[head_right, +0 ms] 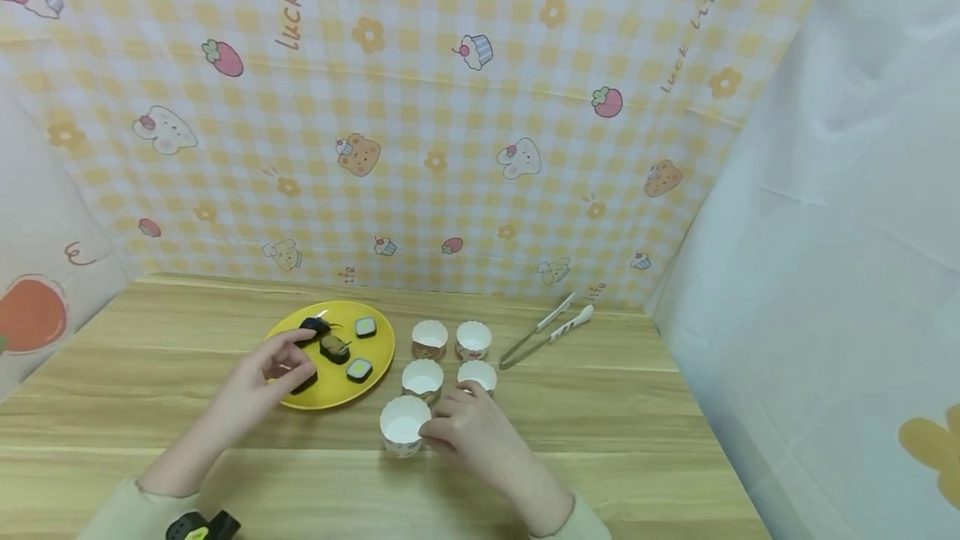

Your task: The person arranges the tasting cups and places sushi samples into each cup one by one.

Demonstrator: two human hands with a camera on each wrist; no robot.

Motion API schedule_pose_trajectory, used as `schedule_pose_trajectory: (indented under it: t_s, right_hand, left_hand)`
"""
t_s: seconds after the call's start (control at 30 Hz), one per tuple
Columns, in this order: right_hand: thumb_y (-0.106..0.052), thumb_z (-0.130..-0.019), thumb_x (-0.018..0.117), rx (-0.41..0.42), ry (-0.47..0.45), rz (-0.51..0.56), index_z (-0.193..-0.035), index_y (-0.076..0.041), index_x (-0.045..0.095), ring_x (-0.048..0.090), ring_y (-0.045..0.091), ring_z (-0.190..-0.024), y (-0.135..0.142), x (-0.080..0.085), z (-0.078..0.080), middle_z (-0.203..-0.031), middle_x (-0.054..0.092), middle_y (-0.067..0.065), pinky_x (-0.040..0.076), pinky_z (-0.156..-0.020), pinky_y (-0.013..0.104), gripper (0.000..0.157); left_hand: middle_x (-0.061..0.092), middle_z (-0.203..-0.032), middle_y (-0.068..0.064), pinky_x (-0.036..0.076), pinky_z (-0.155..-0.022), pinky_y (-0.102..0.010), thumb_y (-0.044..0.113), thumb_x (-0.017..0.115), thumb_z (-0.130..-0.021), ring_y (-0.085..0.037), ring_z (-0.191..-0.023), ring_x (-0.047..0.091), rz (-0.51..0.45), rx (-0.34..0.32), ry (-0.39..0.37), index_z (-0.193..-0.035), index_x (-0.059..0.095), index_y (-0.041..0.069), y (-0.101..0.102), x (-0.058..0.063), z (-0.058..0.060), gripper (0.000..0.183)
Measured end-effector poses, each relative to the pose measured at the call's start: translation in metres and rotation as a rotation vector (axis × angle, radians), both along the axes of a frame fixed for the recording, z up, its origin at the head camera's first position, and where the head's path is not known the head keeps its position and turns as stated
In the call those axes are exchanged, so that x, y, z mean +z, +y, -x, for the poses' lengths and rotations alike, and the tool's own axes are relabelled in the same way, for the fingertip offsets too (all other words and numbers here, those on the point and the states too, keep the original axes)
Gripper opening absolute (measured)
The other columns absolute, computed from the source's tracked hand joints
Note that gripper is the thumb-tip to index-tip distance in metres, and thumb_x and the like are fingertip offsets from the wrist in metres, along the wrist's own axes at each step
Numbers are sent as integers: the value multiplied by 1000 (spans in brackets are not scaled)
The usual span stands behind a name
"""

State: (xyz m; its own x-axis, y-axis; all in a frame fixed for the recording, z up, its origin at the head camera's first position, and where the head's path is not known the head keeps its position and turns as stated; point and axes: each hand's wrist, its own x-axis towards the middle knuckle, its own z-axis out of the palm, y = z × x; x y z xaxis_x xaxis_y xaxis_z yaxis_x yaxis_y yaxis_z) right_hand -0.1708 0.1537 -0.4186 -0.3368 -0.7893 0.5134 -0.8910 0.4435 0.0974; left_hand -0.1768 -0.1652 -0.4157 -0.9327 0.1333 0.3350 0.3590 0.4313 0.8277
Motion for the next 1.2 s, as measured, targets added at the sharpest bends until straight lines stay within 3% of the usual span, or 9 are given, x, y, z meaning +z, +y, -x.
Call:
schedule_pose_trajectory:
  t_s: [0.2, 0.43, 0.57, 0.8, 1.2]
  right_hand:
    - [-20, -71, 83, 10, 17, 2, -80, -19, 76, 58, 7, -77, 4, -9, 1, -78, 64, -9, 49, -86, 34, 12]
    - [-21, -72, 82, 13, 29, -3, -81, -19, 76, 60, 8, -81, 7, -16, 0, -82, 67, -9, 49, -87, 35, 12]
    - [-22, -72, 82, 3, 34, -3, -82, -19, 76, 61, 8, -83, 8, -19, 0, -84, 68, -8, 48, -88, 35, 12]
    - [-21, -70, 83, -9, 22, 5, -82, -20, 76, 62, 8, -84, 10, -23, -1, -85, 68, -9, 48, -90, 38, 14]
    - [-19, -68, 84, -5, 10, 2, -84, -21, 76, 62, 8, -84, 10, -28, -2, -84, 67, -10, 49, -89, 41, 18]
  left_hand:
    - [64, -84, -7, 48, -60, -24, 14, 63, -94, -18, -73, 56, -19, 83, -53, -129, 52, 2, -11, -2, 3, 38]
    - [61, -75, -9, 45, -50, -23, 11, 61, -95, -14, -63, 52, 6, 129, -12, -126, 53, -3, -27, -8, 8, 36]
    - [60, -71, -10, 46, -49, -23, 9, 59, -95, -18, -60, 54, 12, 156, -5, -125, 52, -6, -40, -11, 11, 33]
    - [61, -70, -14, 52, -52, -29, 12, 53, -99, -20, -57, 57, -20, 208, -79, -129, 46, -10, -64, -18, 16, 37]
    - [62, -73, -13, 48, -51, -26, 21, 47, -101, -22, -56, 58, 75, 308, -191, -131, 43, -11, -83, -21, 26, 44]
